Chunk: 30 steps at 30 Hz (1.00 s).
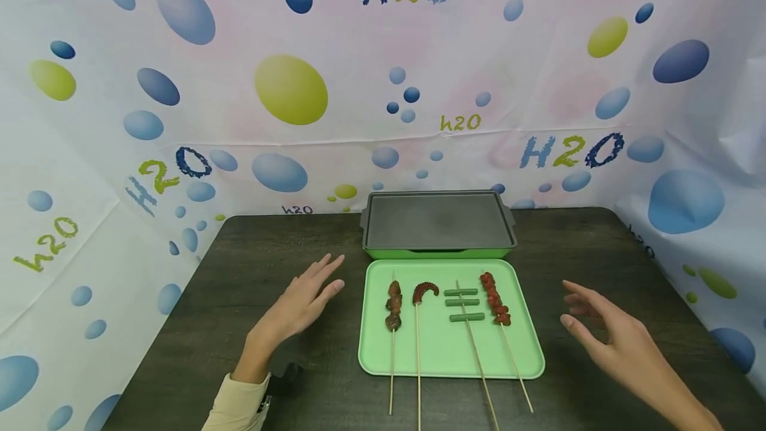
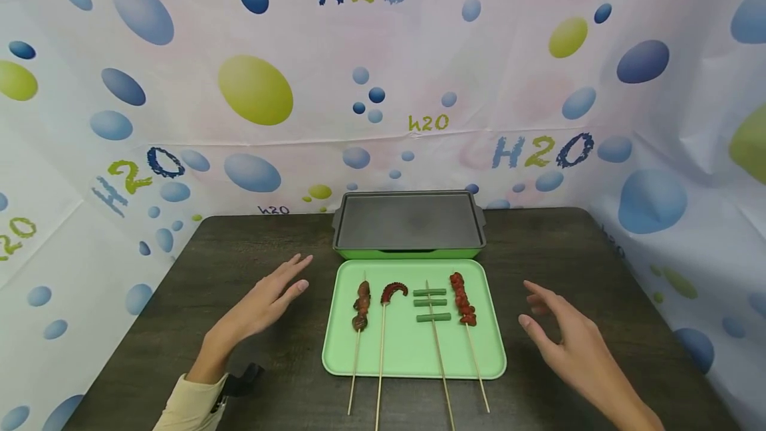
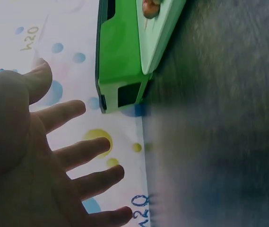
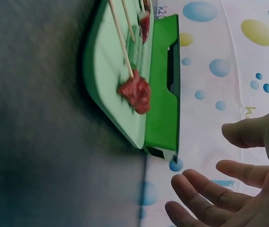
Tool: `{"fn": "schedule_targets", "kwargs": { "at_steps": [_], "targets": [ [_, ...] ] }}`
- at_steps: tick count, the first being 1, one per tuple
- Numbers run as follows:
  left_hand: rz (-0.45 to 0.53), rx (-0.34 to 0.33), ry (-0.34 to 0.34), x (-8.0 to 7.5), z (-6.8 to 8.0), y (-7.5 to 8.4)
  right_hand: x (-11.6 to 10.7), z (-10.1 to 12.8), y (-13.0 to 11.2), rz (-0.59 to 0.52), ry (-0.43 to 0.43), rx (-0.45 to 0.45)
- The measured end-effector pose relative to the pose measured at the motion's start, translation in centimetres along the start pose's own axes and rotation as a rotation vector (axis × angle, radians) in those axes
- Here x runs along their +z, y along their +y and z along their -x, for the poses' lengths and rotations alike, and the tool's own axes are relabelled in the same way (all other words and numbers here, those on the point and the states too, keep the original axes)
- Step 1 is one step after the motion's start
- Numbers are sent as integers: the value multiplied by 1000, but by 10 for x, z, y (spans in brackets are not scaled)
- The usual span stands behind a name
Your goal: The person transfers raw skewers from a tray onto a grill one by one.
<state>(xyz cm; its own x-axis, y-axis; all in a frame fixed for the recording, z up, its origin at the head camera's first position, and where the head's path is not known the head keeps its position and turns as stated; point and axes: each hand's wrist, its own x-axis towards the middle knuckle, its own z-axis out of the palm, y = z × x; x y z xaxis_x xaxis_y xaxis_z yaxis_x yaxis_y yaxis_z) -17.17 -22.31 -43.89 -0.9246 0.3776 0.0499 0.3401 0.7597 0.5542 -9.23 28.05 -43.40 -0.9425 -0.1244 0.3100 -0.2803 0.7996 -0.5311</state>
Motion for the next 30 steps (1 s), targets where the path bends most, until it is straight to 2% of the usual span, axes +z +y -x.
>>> {"fn": "schedule_targets", "kwargs": {
  "at_steps": [4, 7, 14, 16, 22, 30],
  "targets": [
    [-18, 7, -6, 9, -3, 4, 7, 12, 1, -65, -46, 42],
    [-23, 14, -20, 18, -5, 3, 12, 21, 1, -111, -105, 109],
    [38, 17, -103, 29, -7, -2, 22, 34, 1, -244, -331, 301],
    [59, 15, -123, 32, -9, -3, 23, 37, 3, -323, -388, 336],
    [55, -17, -152, 41, -12, -4, 26, 46, 13, -634, -552, 343],
    [-5, -46, -132, 46, -11, -2, 39, 48, 15, -975, -646, 445]
  ]
}}
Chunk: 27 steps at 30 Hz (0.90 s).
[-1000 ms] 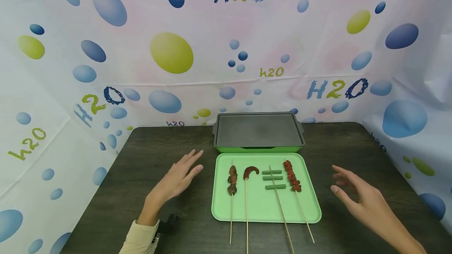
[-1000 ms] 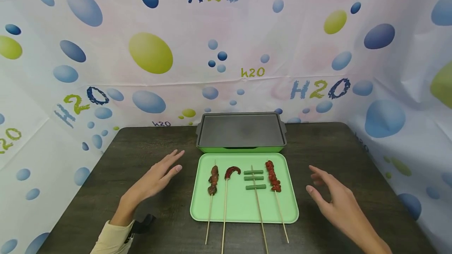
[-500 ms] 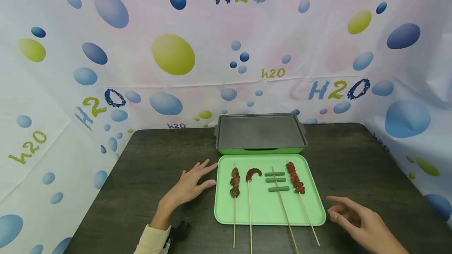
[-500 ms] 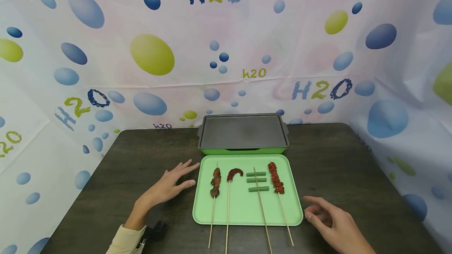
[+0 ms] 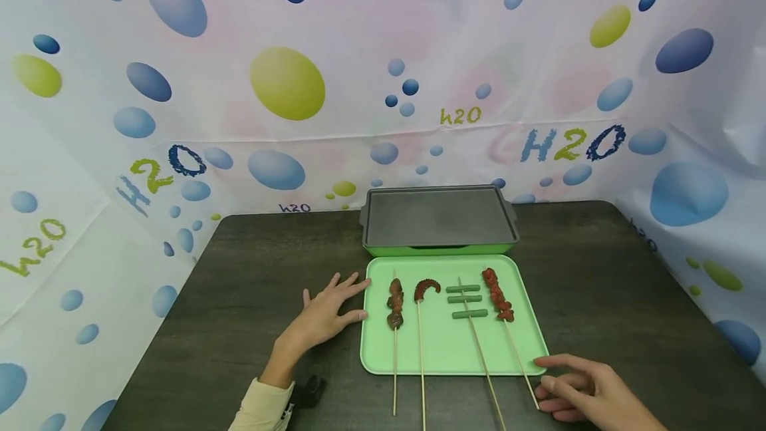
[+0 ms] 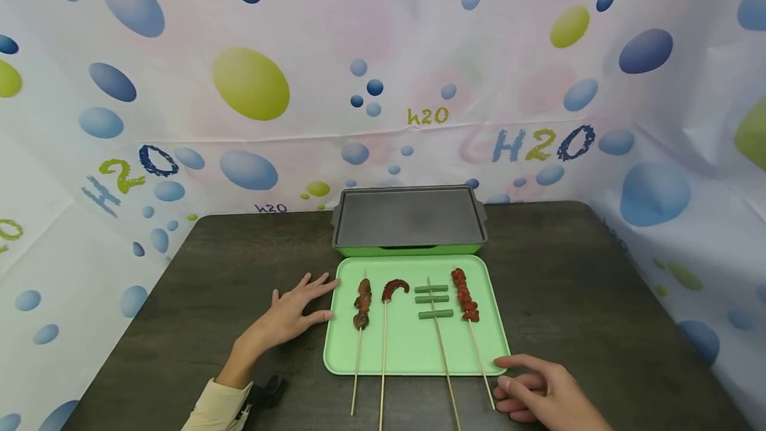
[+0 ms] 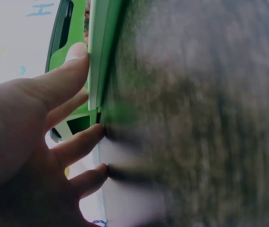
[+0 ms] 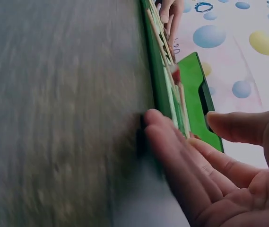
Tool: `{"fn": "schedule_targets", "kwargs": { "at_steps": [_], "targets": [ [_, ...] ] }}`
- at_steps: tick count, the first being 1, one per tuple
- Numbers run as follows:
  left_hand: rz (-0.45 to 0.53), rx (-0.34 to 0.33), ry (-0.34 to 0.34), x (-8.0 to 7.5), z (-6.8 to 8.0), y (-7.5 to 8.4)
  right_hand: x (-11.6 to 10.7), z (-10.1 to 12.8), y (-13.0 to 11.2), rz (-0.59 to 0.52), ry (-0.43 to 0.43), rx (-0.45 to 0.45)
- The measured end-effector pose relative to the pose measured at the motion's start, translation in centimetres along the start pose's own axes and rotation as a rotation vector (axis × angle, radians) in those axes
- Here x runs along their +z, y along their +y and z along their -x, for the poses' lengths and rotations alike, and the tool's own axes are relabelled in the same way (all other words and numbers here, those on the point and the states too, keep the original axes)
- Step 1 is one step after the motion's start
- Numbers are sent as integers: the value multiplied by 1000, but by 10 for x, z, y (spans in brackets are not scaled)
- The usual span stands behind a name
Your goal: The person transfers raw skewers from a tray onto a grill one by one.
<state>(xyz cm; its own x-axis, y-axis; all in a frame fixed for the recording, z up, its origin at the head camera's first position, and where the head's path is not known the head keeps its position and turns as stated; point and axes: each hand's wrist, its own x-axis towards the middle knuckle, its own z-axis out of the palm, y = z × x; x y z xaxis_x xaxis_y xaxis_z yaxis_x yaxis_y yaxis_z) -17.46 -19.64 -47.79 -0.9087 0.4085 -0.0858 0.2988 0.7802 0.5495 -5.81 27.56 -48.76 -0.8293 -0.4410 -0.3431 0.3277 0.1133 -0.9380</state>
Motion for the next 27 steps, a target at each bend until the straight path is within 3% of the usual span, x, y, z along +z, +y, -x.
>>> {"fn": "schedule_targets", "kwargs": {
  "at_steps": [11, 23, 27],
  "targets": [
    [-5, 1, 12, -1, -1, 1, 5, -15, 6, -420, -136, 54],
    [13, -4, 11, 0, 1, 1, 7, -23, 3, -440, -143, 72],
    [14, 5, 10, 2, 0, 1, 7, -23, 5, -407, -107, 69]
  ]
}}
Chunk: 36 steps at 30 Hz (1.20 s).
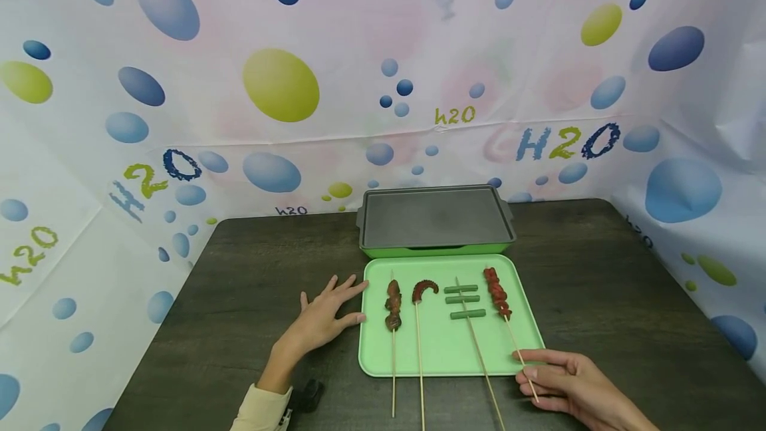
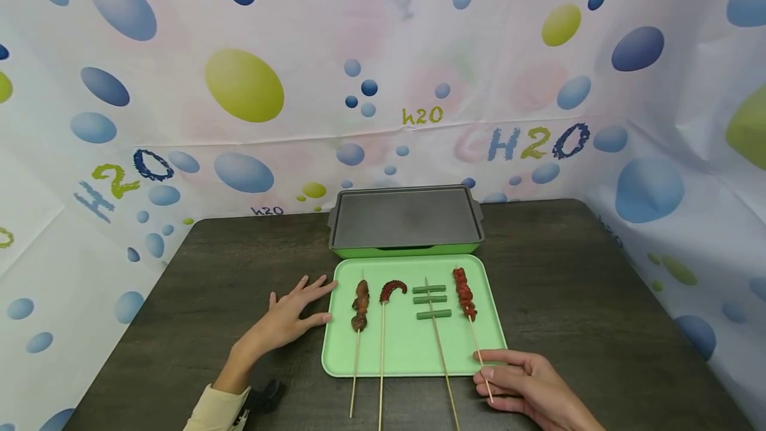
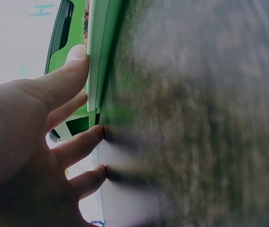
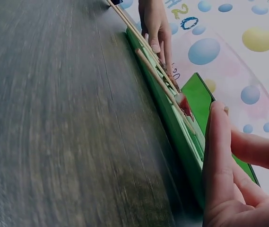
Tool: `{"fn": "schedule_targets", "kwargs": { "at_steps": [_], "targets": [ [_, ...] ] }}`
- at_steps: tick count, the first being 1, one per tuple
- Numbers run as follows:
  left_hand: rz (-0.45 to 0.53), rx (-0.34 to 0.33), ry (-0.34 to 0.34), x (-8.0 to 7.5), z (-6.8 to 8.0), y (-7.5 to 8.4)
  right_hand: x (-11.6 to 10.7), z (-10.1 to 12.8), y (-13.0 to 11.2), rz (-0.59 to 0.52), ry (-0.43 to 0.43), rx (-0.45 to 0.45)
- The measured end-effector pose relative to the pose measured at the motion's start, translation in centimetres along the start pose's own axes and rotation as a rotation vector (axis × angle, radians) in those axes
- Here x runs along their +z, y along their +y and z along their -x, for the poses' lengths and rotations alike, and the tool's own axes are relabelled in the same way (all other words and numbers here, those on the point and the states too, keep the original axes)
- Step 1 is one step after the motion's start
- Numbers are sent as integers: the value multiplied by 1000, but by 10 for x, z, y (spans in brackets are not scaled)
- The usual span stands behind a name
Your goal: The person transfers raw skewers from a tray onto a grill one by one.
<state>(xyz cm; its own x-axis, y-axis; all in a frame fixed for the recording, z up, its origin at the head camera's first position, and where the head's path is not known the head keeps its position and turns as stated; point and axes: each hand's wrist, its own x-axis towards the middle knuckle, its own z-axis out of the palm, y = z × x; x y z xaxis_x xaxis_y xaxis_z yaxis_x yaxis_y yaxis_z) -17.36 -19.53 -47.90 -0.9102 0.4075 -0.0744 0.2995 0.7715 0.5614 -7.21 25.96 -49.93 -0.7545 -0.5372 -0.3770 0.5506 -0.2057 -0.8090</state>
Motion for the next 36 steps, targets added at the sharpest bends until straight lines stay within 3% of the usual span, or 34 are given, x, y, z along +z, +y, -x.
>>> {"fn": "schedule_targets", "kwargs": {
  "at_steps": [7, 22, 36],
  "targets": [
    [-4, 3, 4, 2, -1, -1, 3, 1, 3, 37, 66, -29],
    [-2, 4, 0, 3, -1, -3, 9, 3, 4, 153, 82, -99],
    [-4, -2, -3, 2, -2, -4, 53, -20, -9, 254, 208, -166]
  ]
}}
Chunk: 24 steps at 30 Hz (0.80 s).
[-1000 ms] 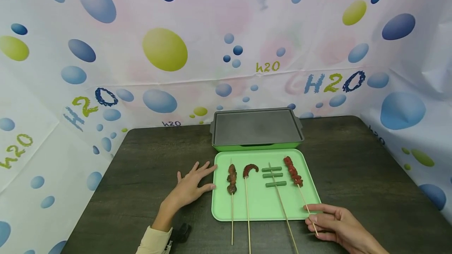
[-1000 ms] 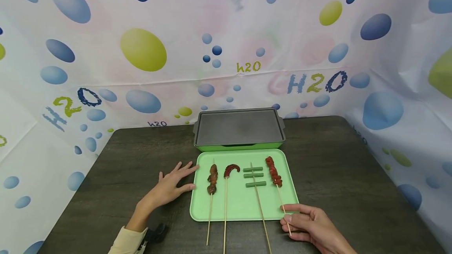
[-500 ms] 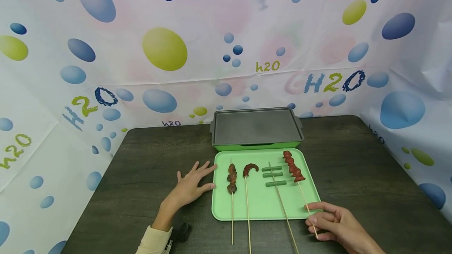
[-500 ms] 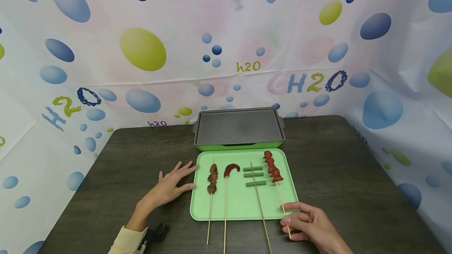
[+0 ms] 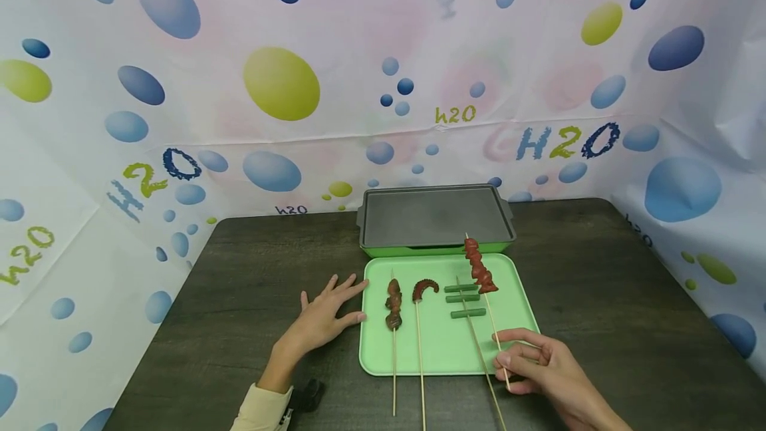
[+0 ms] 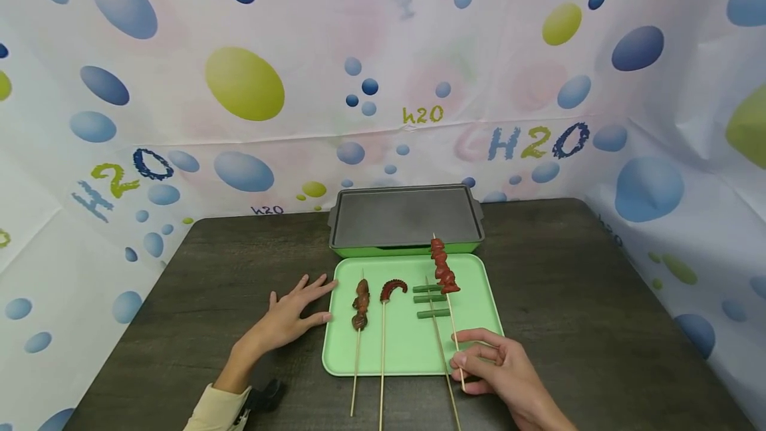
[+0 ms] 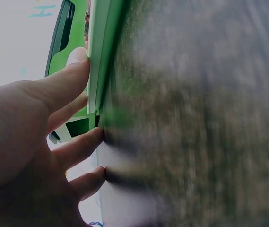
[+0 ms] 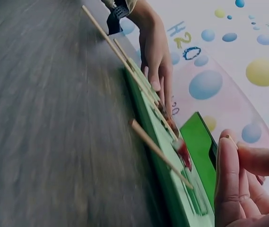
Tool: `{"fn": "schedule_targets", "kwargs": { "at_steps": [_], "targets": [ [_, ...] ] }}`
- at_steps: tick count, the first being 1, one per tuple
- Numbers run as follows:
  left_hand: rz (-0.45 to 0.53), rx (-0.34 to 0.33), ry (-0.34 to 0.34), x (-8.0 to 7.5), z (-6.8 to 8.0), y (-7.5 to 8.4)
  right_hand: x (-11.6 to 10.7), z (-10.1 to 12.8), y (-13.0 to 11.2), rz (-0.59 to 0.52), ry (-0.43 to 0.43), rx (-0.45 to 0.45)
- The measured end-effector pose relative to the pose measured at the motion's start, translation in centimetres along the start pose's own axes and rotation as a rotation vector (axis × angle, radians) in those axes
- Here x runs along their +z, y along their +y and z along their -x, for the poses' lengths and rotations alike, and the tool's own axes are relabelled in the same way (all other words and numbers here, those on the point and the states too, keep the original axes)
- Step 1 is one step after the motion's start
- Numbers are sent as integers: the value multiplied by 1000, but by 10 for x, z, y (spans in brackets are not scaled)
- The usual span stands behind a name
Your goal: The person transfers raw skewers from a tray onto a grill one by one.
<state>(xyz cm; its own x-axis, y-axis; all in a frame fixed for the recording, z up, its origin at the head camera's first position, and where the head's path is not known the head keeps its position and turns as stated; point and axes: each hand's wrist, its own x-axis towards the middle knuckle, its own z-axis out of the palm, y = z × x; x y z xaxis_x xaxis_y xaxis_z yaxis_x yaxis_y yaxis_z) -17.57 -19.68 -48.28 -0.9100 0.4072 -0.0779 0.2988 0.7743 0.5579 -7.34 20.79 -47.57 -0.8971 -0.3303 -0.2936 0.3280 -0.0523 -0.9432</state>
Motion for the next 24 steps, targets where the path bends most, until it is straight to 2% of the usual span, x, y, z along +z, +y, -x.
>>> {"fn": "schedule_targets", "kwargs": {
  "at_steps": [6, 24],
  "targets": [
    [-5, -2, 8, 1, 0, -2, 17, -12, -8, 10, 56, -1],
    [12, 5, 5, -1, 3, 1, 49, -59, -44, 26, 57, -99]
  ]
}}
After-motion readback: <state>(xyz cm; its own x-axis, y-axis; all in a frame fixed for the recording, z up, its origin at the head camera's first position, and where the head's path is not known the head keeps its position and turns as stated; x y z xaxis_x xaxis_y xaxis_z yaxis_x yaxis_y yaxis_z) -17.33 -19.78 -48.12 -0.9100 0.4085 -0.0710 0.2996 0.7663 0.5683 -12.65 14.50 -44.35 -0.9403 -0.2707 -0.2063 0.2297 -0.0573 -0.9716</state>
